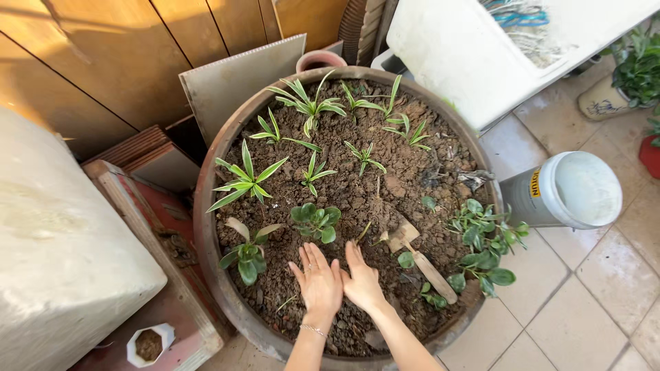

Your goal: The person plants small leafy plants into a large round pot filled with soil. They use a small hand trowel to dig holes, place the plants, and pat the soil around the base of each plant.

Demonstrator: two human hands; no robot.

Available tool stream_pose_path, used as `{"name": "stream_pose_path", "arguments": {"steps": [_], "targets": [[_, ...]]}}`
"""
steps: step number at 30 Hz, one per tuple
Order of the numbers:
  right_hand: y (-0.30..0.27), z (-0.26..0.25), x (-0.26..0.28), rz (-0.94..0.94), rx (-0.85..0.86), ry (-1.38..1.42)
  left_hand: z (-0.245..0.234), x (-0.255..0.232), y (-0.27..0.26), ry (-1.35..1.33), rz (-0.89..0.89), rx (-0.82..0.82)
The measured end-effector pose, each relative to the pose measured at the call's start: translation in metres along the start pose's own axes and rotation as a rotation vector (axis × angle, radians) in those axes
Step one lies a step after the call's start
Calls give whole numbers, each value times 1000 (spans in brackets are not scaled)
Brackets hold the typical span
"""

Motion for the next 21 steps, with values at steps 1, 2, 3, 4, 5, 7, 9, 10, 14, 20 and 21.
{"name": "stream_pose_path", "arguments": {"steps": [1, 2, 3, 4, 5, 7, 9, 10, 14, 20, 21], "targets": [[-12, -2, -17, 112, -33, 347, -6, -11, -8, -53, -7, 19], [-25, 1, -30, 222, -61, 697, -15, -24, -17, -105, -13, 39], [-38, 5, -40, 329, -86, 1049, -25, -37, -26, -156, -19, 59], [-50, 9, -33, 332, -22, 1353, -31, -53, -37, -269, -6, 158], [-60, 10, -21, 329, 48, 1657, -38, -69, -49, -381, 11, 256], [-77, -4, 2, 299, 121, 1965, -65, -113, -69, -543, 298, 359], [-93, -36, 17, 286, 109, 1975, -96, -138, -81, -598, 496, 333], [-102, -56, 16, 280, 57, 1938, -110, -139, -81, -576, 553, 248], [-132, -118, 12, 64, -151, 1618, -78, -128, -60, -488, 47, 320], [-117, -110, -42, -211, -163, 691, 27, -167, -73, -1680, -624, 547], [-105, -105, -65, -152, -121, 607, 37, -159, -75, -1602, -635, 503]]}}
Point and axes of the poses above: each hand's wrist, its own y-axis towards the middle knuckle, its own z-axis out of the palm, x = y × z, the point moved 9 cm from there along y, towards the middle knuckle, and after that the axes turned 2 degrees about y, right-handed, at the moved point
